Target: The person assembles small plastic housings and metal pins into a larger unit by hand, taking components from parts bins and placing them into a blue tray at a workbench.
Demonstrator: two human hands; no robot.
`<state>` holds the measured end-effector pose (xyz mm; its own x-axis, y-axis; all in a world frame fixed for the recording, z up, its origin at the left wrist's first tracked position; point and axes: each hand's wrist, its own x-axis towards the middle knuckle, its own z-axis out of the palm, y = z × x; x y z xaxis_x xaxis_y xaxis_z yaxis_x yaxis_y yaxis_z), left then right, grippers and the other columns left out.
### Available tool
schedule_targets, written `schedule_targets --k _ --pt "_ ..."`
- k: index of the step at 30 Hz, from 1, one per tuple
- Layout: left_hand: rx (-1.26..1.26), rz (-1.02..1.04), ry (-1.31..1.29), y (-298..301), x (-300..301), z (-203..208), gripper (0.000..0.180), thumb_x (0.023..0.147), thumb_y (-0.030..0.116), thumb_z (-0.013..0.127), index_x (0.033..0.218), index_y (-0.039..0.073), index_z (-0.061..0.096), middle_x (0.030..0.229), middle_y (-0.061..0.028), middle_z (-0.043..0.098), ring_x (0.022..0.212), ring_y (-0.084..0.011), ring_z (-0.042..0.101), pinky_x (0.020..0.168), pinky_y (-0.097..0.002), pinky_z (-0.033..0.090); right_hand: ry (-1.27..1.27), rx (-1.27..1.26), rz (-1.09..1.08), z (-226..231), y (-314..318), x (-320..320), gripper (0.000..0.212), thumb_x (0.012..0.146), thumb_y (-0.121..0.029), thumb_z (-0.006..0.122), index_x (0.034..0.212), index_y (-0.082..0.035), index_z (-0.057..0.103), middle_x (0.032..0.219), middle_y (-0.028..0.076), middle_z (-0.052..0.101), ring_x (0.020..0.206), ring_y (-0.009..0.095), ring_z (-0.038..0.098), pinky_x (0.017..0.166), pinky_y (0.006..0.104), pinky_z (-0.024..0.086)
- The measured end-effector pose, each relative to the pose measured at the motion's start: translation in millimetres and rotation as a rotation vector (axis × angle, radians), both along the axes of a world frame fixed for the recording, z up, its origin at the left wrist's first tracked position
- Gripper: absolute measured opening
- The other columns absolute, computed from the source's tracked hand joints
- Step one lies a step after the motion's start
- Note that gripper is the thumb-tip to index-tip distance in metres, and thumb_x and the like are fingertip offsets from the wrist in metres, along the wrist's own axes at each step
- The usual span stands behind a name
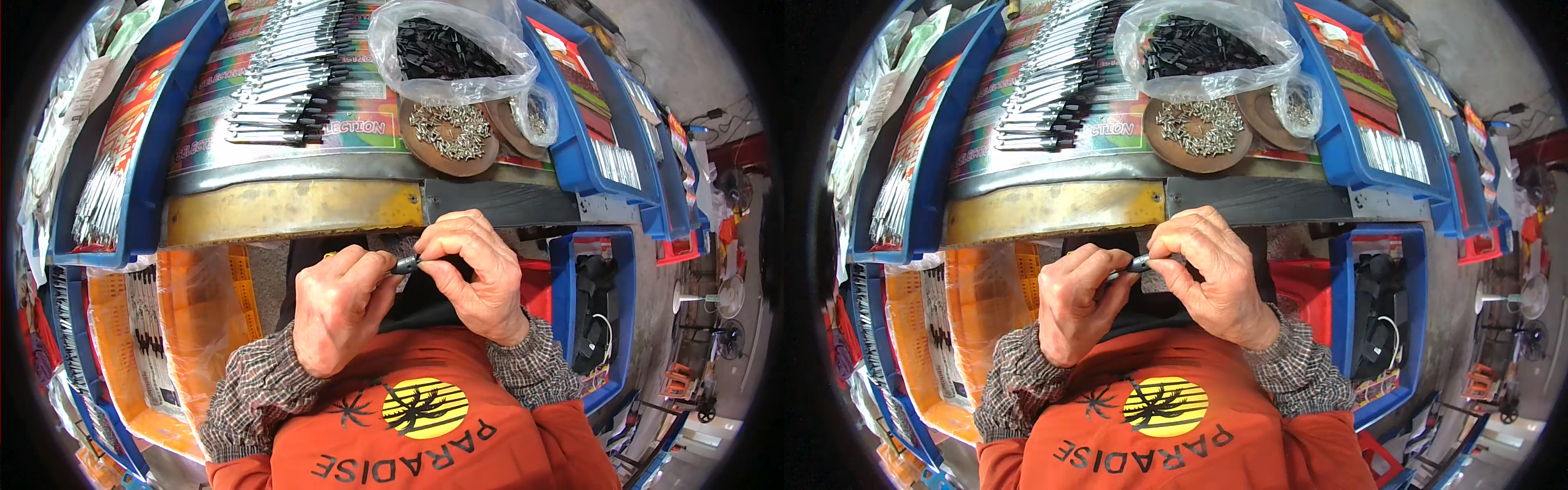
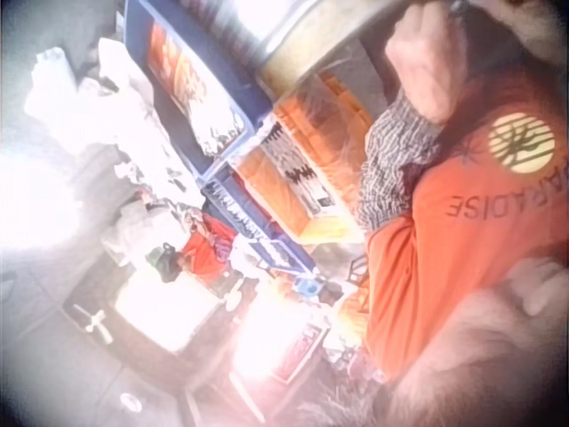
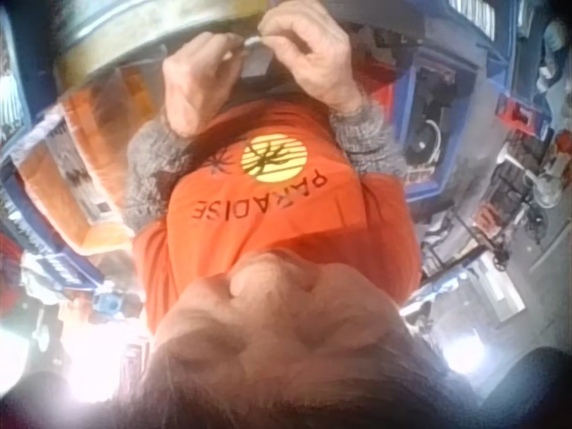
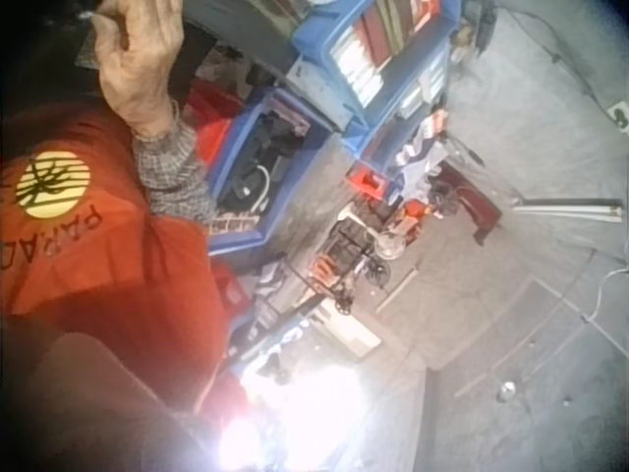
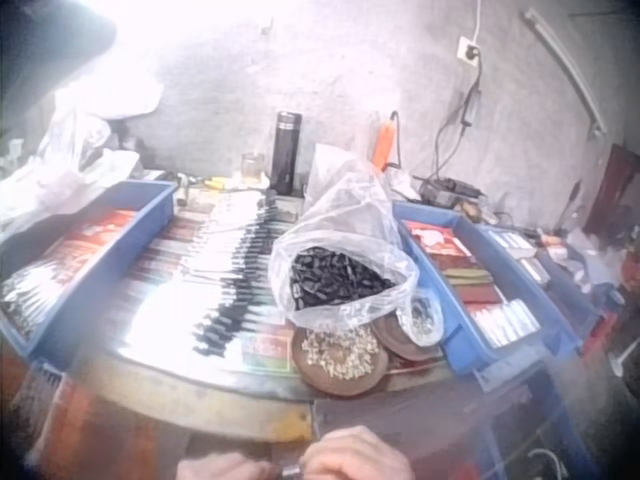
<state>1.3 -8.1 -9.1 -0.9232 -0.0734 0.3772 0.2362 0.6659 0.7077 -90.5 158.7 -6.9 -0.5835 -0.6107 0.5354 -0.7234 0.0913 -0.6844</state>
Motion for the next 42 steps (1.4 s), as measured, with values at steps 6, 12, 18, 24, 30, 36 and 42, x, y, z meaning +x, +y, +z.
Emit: schedule_targets --k 6,12,18,24,30,36,42 --pt "-0.02 -0.014 0.005 3 3 2 0.023 0.068 0.001 0.073 0.087 0.005 0.06 0.07 -0.0087 0.055 0.06 -0.0277 0.057 0.053 -0.0371 0.045 -0.066 0.012 -0.005 -5 1 7 0.01 0.08 -0.006 0.069 0.084 -0.003 0.06 0.09 0.008 0.065 0.088 0.025 0.06 0.08 0.0345 0.048" --pt "-0.057 -0.017 0.034 5 3 -1 0.024 0.067 0.001 0.073 0.087 0.005 0.06 0.07 -0.0083 0.055 0.061 -0.0273 0.057 0.053 -0.0373 0.046 -0.062 -0.007 -0.021 -11 1 10 0.01 0.08 -0.006 0.068 0.085 -0.003 0.06 0.09 0.009 0.065 0.087 0.025 0.06 0.079 0.0351 0.048" --pt "-0.119 -0.007 0.046 5 2 2 0.025 0.067 -0.002 0.072 0.09 0.003 0.063 0.074 -0.0106 0.06 0.065 -0.0299 0.06 0.056 -0.0369 0.048 0.26 0.006 -0.077 -11 -3 14 0.023 0.069 0.003 0.07 0.089 0.0 0.059 0.09 0.012 0.061 0.083 0.031 0.06 0.069 0.0381 0.051" --pt "-0.191 -0.017 0.069 3 3 -2 0.025 0.068 0.0 0.072 0.091 0.003 0.062 0.076 -0.0095 0.06 0.066 -0.028 0.061 0.056 -0.0368 0.049 0.526 0.078 -0.076 -23 2 19 0.028 0.068 -0.001 0.07 0.095 0.002 0.064 0.1 0.014 0.064 0.09 0.03 0.064 0.071 0.0357 0.055" --pt "-0.235 -0.016 0.085 -6 -3 3 0.025 0.07 0.0 0.072 0.092 0.002 0.062 0.076 -0.0091 0.06 0.066 -0.0278 0.061 0.057 -0.0367 0.049 0.516 0.05 -0.08 -19 -3 9 0.028 0.072 -0.001 0.071 0.099 0.0 0.064 0.102 0.013 0.064 0.09 0.029 0.064 0.074 0.0361 0.056" --pt "-0.281 0.014 0.126 -50 -35 26 0.02 0.073 -0.002 0.069 0.091 0.001 0.062 0.073 -0.0137 0.06 0.063 -0.031 0.061 0.055 -0.0383 0.047 0.432 -0.001 -0.213 -10 -2 -16 0.028 0.074 -0.002 0.072 0.1 -0.004 0.064 0.097 0.01 0.061 0.085 0.029 0.061 0.072 0.0381 0.053" --pt "-0.411 0.167 0.25 -110 -110 38 0.017 0.076 0.0 0.068 0.089 0.001 0.058 0.067 -0.0152 0.054 0.054 -0.0267 0.053 0.053 -0.0351 0.043 0.335 -0.057 -0.234 -20 -1 -34 0.024 0.072 0.002 0.072 0.094 -0.003 0.064 0.09 0.01 0.062 0.081 0.029 0.061 0.07 0.0369 0.052"
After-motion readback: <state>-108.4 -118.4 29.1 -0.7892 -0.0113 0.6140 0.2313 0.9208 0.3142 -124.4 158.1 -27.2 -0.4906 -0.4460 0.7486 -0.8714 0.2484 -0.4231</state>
